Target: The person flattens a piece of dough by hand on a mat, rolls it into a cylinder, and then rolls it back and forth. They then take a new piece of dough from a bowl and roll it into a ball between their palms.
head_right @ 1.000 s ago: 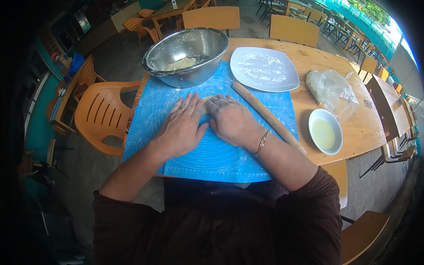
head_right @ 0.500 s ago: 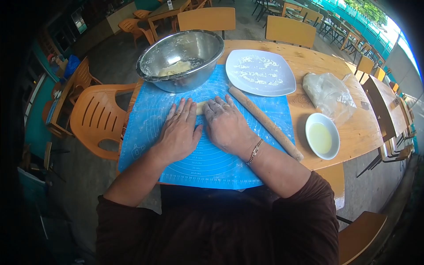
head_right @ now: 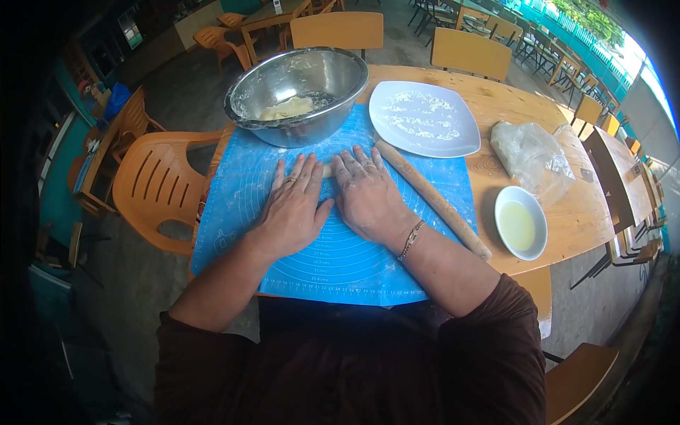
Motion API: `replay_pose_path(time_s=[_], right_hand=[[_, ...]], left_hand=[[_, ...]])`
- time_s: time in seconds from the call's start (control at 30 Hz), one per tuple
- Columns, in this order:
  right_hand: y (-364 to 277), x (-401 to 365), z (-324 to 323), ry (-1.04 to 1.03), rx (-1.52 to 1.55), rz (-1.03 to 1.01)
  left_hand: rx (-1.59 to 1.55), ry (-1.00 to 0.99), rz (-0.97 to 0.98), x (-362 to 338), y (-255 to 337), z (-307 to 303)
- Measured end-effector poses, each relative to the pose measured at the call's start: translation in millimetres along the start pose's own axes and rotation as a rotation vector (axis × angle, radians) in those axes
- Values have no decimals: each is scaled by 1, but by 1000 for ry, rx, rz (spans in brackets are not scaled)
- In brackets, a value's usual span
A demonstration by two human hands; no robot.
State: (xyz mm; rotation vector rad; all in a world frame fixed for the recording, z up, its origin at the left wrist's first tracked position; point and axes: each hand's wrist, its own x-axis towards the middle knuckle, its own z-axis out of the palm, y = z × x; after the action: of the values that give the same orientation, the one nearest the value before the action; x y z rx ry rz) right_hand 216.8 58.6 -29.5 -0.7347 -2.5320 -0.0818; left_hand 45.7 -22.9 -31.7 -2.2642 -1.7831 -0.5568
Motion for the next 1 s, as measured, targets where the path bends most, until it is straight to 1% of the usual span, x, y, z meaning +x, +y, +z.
replay_pose_path(time_s=[0.07,0.1,0.13,0.17,0.2,0.27,0.33,0.4,0.47,0.5,0.53,0.6,0.67,0.7,0.73,0.77,0.8,0.87,0.93,1.0], right_hand=[[-6,-2,-15,-104,86,-2],[-8,-3,-18,-104,86,-2],[-11,-3,-20,-151,77,-6],[-12,-3,-21,-197,69,-9],[-11,-3,-16,-196,68,-7],[-6,-3,0,-71,44,-21],[-2,2,5,-53,37,7],[-1,3,6,-35,33,34],[-1,3,2,16,36,47],[-2,3,-3,18,37,46],[-4,3,-12,-24,70,49],[-6,2,-15,-67,105,54],[-7,1,-10,-128,103,18],[-6,1,-5,-127,104,19],[-4,2,2,-81,60,24],[-3,3,7,-35,15,27],[-1,4,8,-34,15,26],[3,8,10,-16,16,105],[7,10,9,5,60,109],[9,11,10,25,100,116]], left_hand=[[-32,-25,18,-1,4,-8],[-65,-51,40,-1,6,-10],[-66,-51,40,-1,7,-9],[-63,-87,44,-1,8,-9],[-59,-124,49,-1,9,-8],[-69,-127,31,0,6,-3],[-37,-90,7,3,-1,2],[-34,-116,-16,6,-4,3],[11,-43,-117,8,-4,1],[29,-18,-157,8,-3,-2],[30,-18,-157,9,-3,-4],[-8,-103,-223,9,-5,-7],[-19,-86,-207,9,-8,-5],[-28,-65,-192,10,-10,-4],[-27,-66,-190,11,-13,-2],[-22,-19,-182,13,-18,1],[-17,29,-175,15,-21,3],[-24,39,-178,16,-27,3],[-34,48,-179,16,-29,2],[-43,10,-175,17,-29,0]])
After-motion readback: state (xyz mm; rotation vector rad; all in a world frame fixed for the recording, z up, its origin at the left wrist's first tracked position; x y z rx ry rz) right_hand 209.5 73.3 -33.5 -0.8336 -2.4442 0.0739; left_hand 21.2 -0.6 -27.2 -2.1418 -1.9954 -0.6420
